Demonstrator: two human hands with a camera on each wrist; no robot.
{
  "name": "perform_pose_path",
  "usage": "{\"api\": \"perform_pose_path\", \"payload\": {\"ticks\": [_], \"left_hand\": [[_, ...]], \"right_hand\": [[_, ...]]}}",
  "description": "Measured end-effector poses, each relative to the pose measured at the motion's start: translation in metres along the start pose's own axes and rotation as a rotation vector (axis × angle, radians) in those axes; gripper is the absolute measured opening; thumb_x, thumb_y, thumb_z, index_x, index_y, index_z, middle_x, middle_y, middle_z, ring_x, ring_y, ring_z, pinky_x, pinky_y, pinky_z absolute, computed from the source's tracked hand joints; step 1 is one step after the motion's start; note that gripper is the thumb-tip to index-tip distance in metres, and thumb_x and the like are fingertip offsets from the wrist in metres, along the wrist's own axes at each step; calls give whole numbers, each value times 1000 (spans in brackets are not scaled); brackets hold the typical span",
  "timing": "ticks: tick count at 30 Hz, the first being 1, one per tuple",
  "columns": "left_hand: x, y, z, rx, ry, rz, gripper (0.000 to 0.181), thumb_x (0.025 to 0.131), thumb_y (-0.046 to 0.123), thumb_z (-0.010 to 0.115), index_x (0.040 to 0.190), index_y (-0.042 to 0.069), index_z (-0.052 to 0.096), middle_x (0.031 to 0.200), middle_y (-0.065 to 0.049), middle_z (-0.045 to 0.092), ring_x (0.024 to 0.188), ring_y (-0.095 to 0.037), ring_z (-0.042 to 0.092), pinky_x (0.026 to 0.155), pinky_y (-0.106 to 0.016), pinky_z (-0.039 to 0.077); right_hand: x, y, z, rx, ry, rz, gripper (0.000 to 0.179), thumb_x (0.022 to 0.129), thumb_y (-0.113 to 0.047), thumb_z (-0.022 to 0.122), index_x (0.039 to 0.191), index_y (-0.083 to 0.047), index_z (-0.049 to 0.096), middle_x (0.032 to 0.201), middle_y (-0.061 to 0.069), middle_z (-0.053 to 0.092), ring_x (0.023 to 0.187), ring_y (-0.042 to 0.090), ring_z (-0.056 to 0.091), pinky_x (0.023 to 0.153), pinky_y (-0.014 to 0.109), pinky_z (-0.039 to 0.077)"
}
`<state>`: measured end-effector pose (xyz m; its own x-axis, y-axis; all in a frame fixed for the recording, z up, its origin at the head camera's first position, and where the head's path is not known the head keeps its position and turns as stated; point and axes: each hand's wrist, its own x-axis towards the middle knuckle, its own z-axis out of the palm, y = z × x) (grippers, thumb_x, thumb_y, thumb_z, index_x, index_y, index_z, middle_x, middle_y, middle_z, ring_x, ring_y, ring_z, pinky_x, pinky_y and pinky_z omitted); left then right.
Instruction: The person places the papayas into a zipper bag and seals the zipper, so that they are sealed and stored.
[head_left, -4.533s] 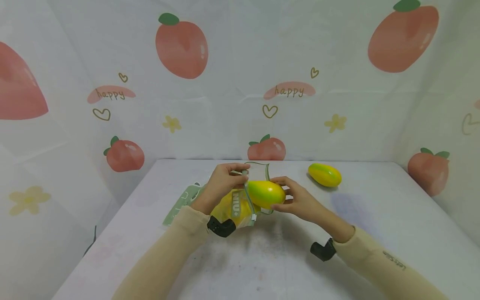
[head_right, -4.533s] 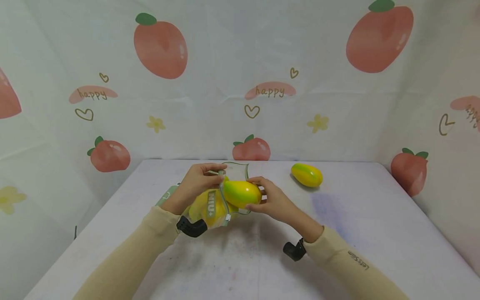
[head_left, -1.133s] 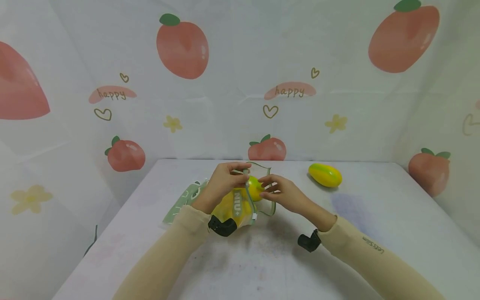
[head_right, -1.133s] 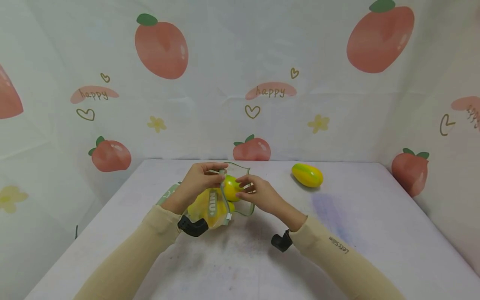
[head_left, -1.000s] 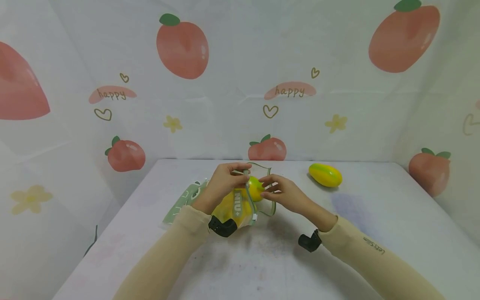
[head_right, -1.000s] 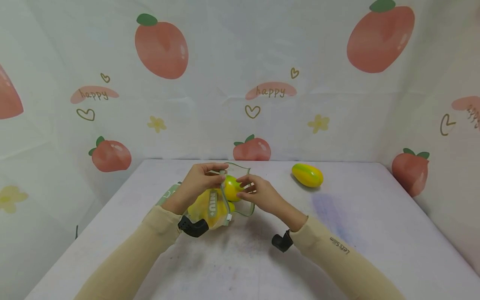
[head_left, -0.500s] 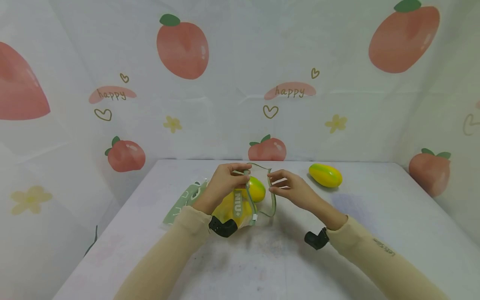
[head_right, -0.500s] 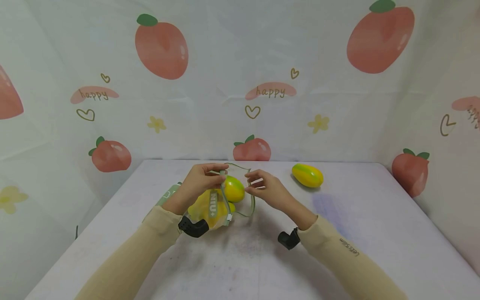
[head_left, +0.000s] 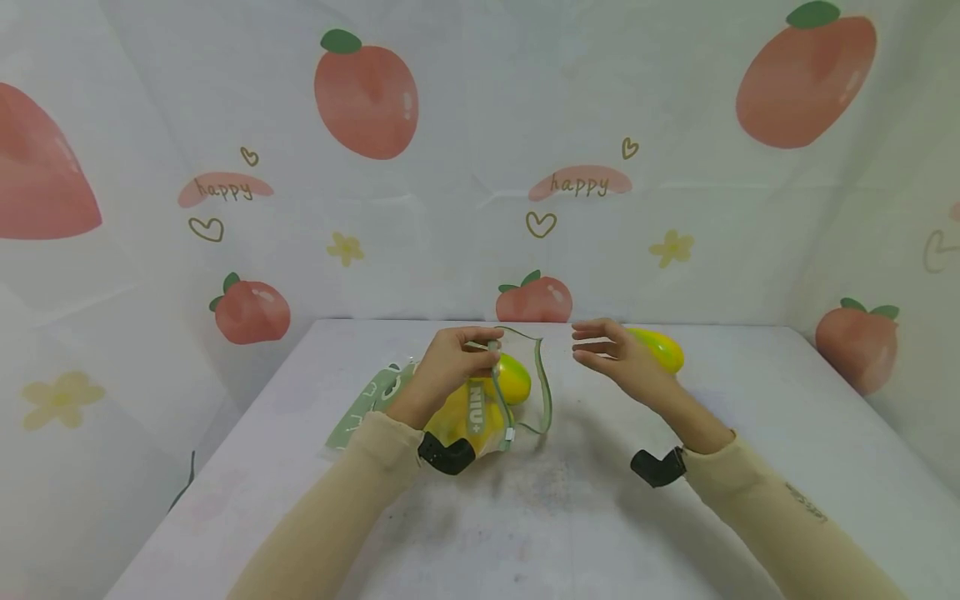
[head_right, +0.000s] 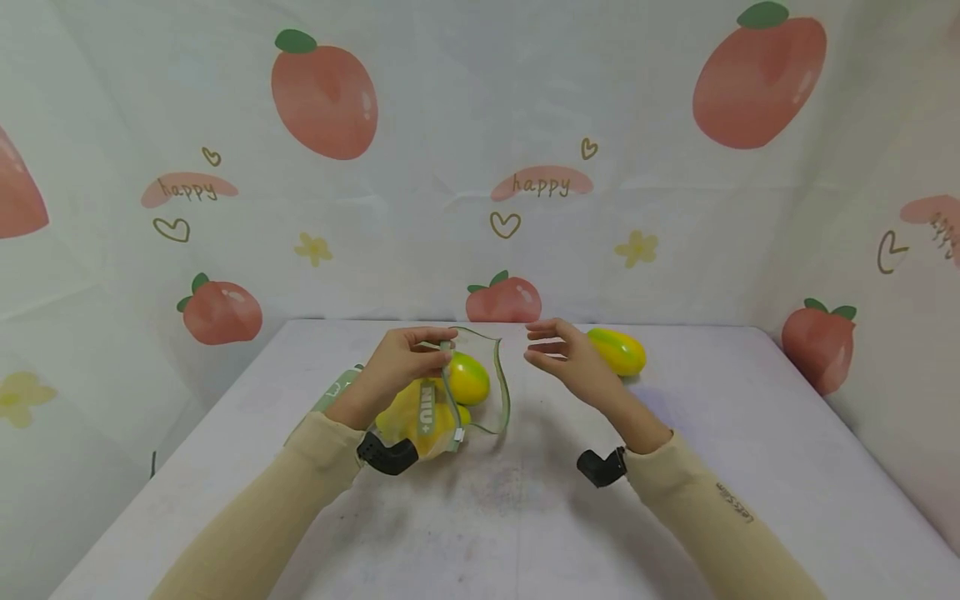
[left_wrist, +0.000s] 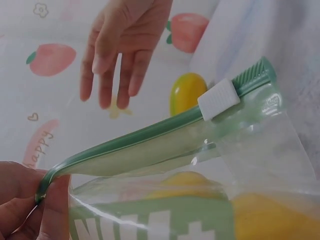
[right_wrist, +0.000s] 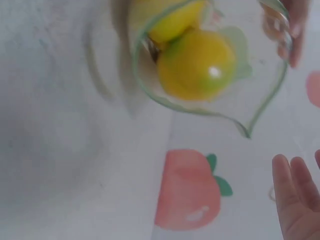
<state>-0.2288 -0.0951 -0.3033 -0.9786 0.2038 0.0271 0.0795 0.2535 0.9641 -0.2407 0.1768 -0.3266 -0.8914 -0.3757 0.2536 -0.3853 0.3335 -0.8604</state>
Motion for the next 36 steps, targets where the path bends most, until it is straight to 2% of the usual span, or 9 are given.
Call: {"api": "perform_pose_path", "payload": {"ticks": [3,7,10,13,15,21,28,32,36], "left_hand": [[0,0,0,4,3,0,35,90,6,67,124,7,66,113,-14,63,85,-16,66,82,-32,59],[0,0,1,3,7,-4,34,90,5,66,124,8,66,112,-13,64,85,-17,66,82,-32,59],[0,0,1,-1,9,-11,34,90,5,66,124,8,67,111,-13,64,85,-17,66,81,-32,59],[-2,2,1,0,14,-18,34,90,5,66,124,9,67,111,-12,64,86,-18,67,82,-32,59],[-2,1,1,0,15,-19,34,90,5,66,124,9,67,111,-12,64,86,-18,66,82,-32,59],[-2,0,1,-5,20,-15,34,89,5,67,123,9,67,109,-12,64,85,-18,66,81,-32,59],[-2,0,1,-12,18,4,34,89,4,66,123,7,67,109,-12,64,85,-18,66,81,-32,59],[-1,-1,0,-21,12,13,35,89,4,66,124,7,66,111,-12,64,84,-17,65,81,-32,59],[-1,-1,0,-22,6,17,35,89,5,66,124,6,66,113,-12,63,85,-17,65,81,-32,59]], "right_hand": [[-3,-1,-10,-14,57,-18,43,95,-13,61,134,1,48,132,22,52,120,37,56,89,15,50],[-7,4,-22,-59,132,-25,43,95,-17,62,133,-2,50,131,20,56,111,13,63,86,9,48],[-9,10,-31,-81,167,-9,45,95,-22,62,134,-5,50,132,18,56,102,-7,58,86,5,46],[-12,17,-40,-79,192,13,48,96,-26,60,137,-4,48,135,19,53,100,-11,55,86,3,44],[-13,22,-46,-86,208,33,49,97,-28,59,139,-5,46,137,19,52,105,-6,56,86,2,43],[-16,36,-63,-142,247,72,54,99,-31,55,143,-3,41,141,22,48,125,38,51,87,1,41],[-18,53,-76,-173,287,106,58,98,-31,56,143,1,39,142,27,44,127,45,47,88,4,44],[-19,61,-79,-189,291,144,59,98,-31,57,143,2,38,143,28,42,130,46,43,103,31,47],[-18,70,-82,-205,274,195,63,98,-31,57,145,4,34,145,32,37,133,50,37,107,59,35]]}}
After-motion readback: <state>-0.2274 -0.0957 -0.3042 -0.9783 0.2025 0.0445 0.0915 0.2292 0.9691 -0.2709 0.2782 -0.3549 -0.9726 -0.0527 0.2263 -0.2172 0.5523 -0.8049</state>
